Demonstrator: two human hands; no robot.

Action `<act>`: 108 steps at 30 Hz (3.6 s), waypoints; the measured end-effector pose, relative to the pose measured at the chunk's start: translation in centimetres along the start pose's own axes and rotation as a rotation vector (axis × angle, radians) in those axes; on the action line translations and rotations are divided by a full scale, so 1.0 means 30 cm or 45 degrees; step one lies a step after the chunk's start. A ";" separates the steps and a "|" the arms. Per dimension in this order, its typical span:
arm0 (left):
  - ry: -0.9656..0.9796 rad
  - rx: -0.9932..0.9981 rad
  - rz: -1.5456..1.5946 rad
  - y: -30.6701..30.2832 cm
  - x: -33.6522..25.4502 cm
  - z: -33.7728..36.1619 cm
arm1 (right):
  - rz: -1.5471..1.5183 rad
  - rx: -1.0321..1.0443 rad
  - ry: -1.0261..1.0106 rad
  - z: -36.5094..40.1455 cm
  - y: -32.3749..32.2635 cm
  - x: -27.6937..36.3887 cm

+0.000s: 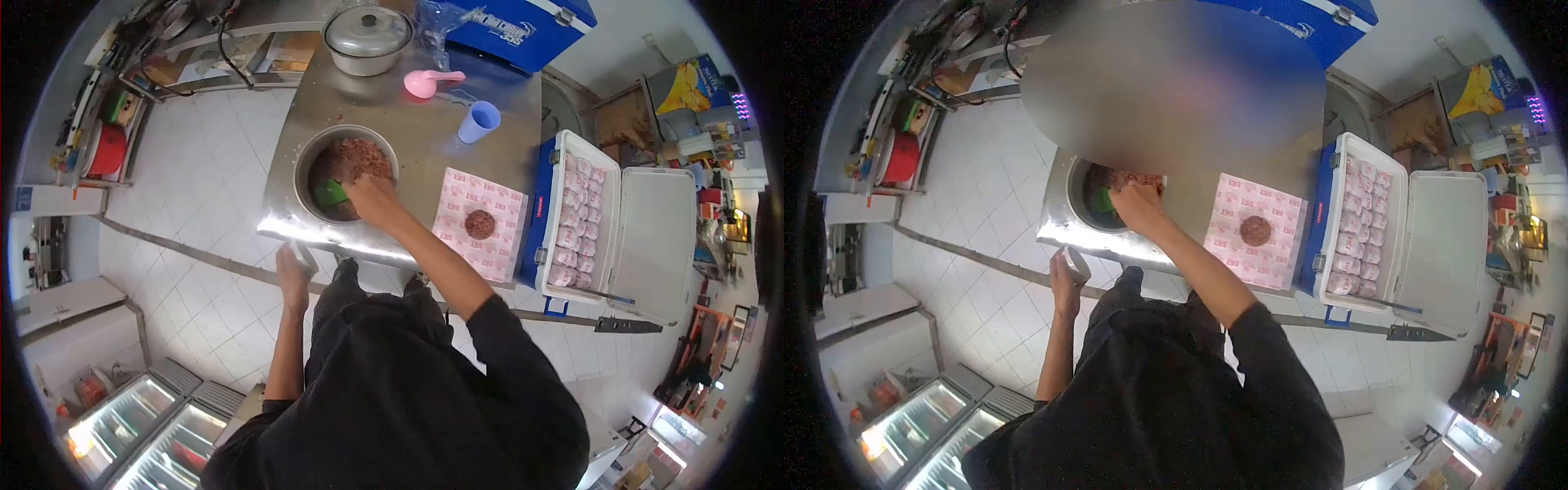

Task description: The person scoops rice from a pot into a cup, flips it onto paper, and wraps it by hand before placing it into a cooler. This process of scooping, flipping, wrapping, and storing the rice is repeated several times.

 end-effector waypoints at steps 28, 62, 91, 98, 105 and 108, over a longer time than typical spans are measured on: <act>-0.449 1.535 -0.627 0.249 -0.019 -0.407 | 0.100 0.723 1.149 -0.263 0.457 -0.030; 0.210 1.097 -0.892 0.307 -0.195 -0.391 | 0.357 0.363 0.312 -0.431 0.257 0.023; 0.039 0.771 -0.830 0.284 -0.204 -0.359 | 0.378 0.666 -0.121 -0.284 0.173 -0.098; 0.025 0.595 -0.736 0.279 -0.169 -0.341 | -0.140 0.999 -0.192 -0.217 0.333 -0.137; -0.080 0.680 -0.651 0.208 -0.152 -0.331 | -0.548 1.309 -0.178 -0.269 0.334 -0.203; -0.187 0.614 -0.238 0.123 -0.287 -0.331 | -0.594 1.152 0.006 -0.295 0.189 -0.265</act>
Point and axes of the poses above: each hand's wrist, its own z-axis away from the middle knuckle, its own y-axis out of the palm, x = y × z, the point moved 10 cm from there along -z, towards the middle knuckle, and after that the axes turned 7 degrees about y, right-handed, at the moved point
